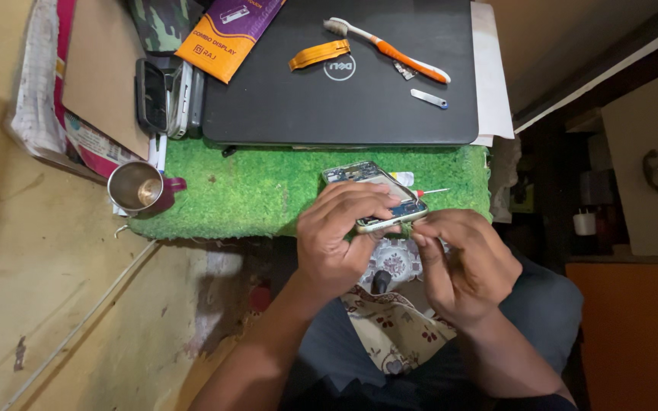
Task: The person repairs a disassembled smartphone, threading a thin cable through the phone frame and routing it along the edge, then picks up the battery pack and seats it into the phone body, pressing it in place while holding the frame.
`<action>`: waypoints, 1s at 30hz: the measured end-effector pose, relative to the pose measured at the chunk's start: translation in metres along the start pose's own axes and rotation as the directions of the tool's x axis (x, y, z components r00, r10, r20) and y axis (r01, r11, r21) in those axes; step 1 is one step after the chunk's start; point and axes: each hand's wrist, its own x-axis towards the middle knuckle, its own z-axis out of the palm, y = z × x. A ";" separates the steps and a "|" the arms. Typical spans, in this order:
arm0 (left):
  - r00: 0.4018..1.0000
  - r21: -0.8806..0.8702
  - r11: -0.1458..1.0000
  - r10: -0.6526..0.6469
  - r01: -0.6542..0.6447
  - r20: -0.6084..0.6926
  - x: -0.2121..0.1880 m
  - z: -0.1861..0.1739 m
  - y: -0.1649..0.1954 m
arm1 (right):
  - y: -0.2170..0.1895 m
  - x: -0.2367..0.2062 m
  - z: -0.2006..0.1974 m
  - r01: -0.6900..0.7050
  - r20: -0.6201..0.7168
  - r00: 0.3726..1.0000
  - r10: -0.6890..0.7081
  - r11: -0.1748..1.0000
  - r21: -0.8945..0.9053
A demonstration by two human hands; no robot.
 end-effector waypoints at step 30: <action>1.000 -0.010 1.000 0.003 -0.003 -0.002 0.000 0.003 0.004 | -0.016 -0.007 0.007 -0.081 -0.040 0.996 0.078 0.994 -0.079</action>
